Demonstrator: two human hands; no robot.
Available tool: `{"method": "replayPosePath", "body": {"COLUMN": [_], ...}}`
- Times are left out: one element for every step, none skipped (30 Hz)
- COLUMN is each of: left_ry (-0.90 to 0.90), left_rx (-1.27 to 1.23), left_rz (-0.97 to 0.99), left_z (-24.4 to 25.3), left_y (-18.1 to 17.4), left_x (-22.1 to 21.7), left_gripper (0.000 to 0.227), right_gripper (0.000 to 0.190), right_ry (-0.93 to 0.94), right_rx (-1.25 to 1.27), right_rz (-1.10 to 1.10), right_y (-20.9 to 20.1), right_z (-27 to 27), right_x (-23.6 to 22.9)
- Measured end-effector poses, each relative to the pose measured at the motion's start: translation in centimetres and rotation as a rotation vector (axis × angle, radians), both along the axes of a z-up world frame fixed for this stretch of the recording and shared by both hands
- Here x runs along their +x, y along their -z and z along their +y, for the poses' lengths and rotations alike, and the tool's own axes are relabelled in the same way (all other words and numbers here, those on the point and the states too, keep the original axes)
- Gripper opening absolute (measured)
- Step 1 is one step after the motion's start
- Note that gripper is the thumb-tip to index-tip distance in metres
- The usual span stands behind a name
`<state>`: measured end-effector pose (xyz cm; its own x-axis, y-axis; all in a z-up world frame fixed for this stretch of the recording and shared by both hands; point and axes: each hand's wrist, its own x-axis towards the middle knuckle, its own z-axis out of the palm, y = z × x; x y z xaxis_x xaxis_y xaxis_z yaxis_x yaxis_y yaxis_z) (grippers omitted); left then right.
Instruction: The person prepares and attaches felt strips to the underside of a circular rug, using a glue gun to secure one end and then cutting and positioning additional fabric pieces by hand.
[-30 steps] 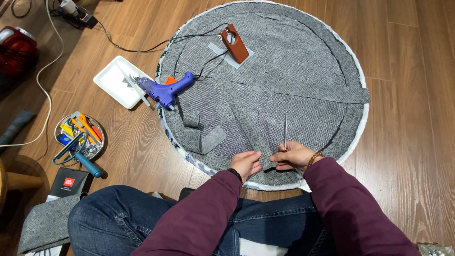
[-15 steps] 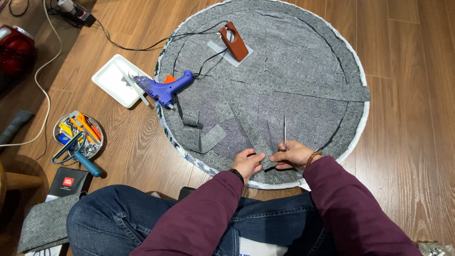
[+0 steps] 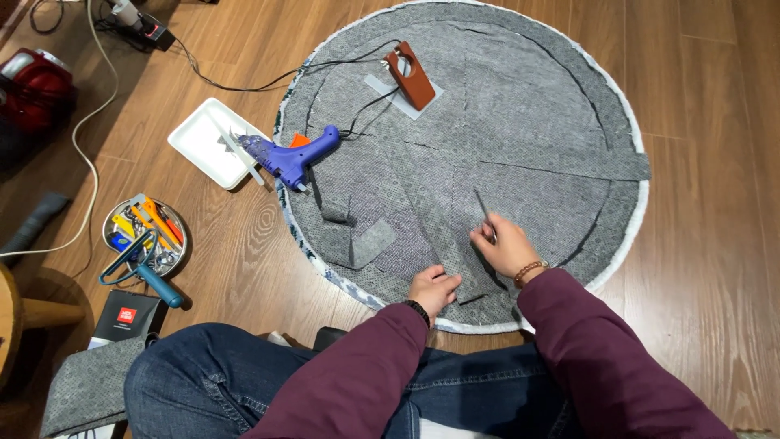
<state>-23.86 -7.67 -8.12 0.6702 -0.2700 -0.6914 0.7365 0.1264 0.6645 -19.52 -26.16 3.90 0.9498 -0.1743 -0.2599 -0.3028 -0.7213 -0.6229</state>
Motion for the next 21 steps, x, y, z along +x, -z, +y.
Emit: {"method": "replayPosePath", "body": {"left_ry": [-0.005,-0.003,-0.001,-0.009,-0.012,-0.015,-0.025,-0.022,-0.019,-0.026,-0.022,-0.016,-0.022,-0.018,-0.013,-0.014,-0.019,-0.024,-0.025,-0.022,-0.020], "left_rx": [0.002,-0.006,-0.014,-0.012,-0.012,-0.011,-0.008,-0.010,-0.012,-0.009,-0.012,-0.015,-0.013,-0.013,-0.014,-0.014,-0.020,-0.027,-0.028,-0.023,-0.019], "left_rz": [0.000,0.012,0.024,0.023,0.029,0.035,0.034,0.041,0.048,0.048,0.058,0.067,0.068,0.062,0.055,0.056,0.052,0.047,0.048,0.050,0.053], "left_z": [0.0,0.0,0.0,0.0,0.0,0.0,-0.2,-0.3,-0.5,-0.5,-0.6,-0.7,-0.7,-0.7,-0.8,-0.8,-0.8,-0.8,-0.8,-0.9,-0.9], "left_y": [0.2,0.4,0.6,0.8,1.0,1.2,1.6,1.9,2.2,1.7,1.2,0.7,0.3,-0.2,-0.6,-1.0,-1.4,-1.7,-1.3,-0.9,-0.5], "left_x": [-0.1,0.0,0.0,-0.1,-0.1,-0.3,-0.3,-0.3,-0.4,-0.3,-0.2,-0.2,-0.2,-0.2,-0.2,-0.2,-0.2,-0.3,-0.3,-0.2,-0.2], "left_gripper": [0.090,0.091,0.092,0.092,0.089,0.087,0.087,0.085,0.083,0.083,0.086,0.089,0.089,0.089,0.089,0.089,0.090,0.090,0.090,0.090,0.089], "right_gripper": [0.028,0.022,0.016,0.016,0.016,0.017,0.017,0.018,0.019,0.019,0.019,0.018,0.018,0.019,0.021,0.021,0.021,0.021,0.021,0.022,0.024], "right_ry": [-0.005,-0.088,-0.170,-0.178,-0.227,-0.277,-0.285,-0.342,-0.398,-0.405,-0.415,-0.424,-0.429,-0.447,-0.466,-0.467,-0.461,-0.455,-0.456,-0.449,-0.443], "right_rx": [0.002,-0.040,-0.081,-0.078,-0.051,-0.021,-0.017,-0.003,0.011,0.015,0.037,0.059,0.062,0.042,0.022,0.022,0.027,0.031,0.030,0.021,0.012], "right_rz": [0.000,-0.050,-0.101,-0.103,-0.148,-0.192,-0.194,-0.213,-0.232,-0.232,-0.213,-0.193,-0.193,-0.219,-0.245,-0.244,-0.239,-0.235,-0.233,-0.228,-0.223], "right_y": [-0.7,-1.4,-2.0,-1.1,-0.3,0.7,0.4,0.3,0.1,-0.1,-0.2,-0.3,0.2,0.6,1.1,1.5,1.9,2.3,2.1,1.9,1.6], "right_z": [0.6,1.4,2.1,2.1,2.1,2.1,2.4,2.7,3.0,3.3,3.6,3.8,3.9,3.7,3.6,3.5,3.3,3.1,3.2,3.3,3.3], "right_x": [0.4,1.0,1.6,2.2,2.9,3.5,3.9,4.2,4.5,4.8,5.0,5.1,5.4,5.5,5.5,5.7,5.8,5.9,5.9,5.9,5.9]}}
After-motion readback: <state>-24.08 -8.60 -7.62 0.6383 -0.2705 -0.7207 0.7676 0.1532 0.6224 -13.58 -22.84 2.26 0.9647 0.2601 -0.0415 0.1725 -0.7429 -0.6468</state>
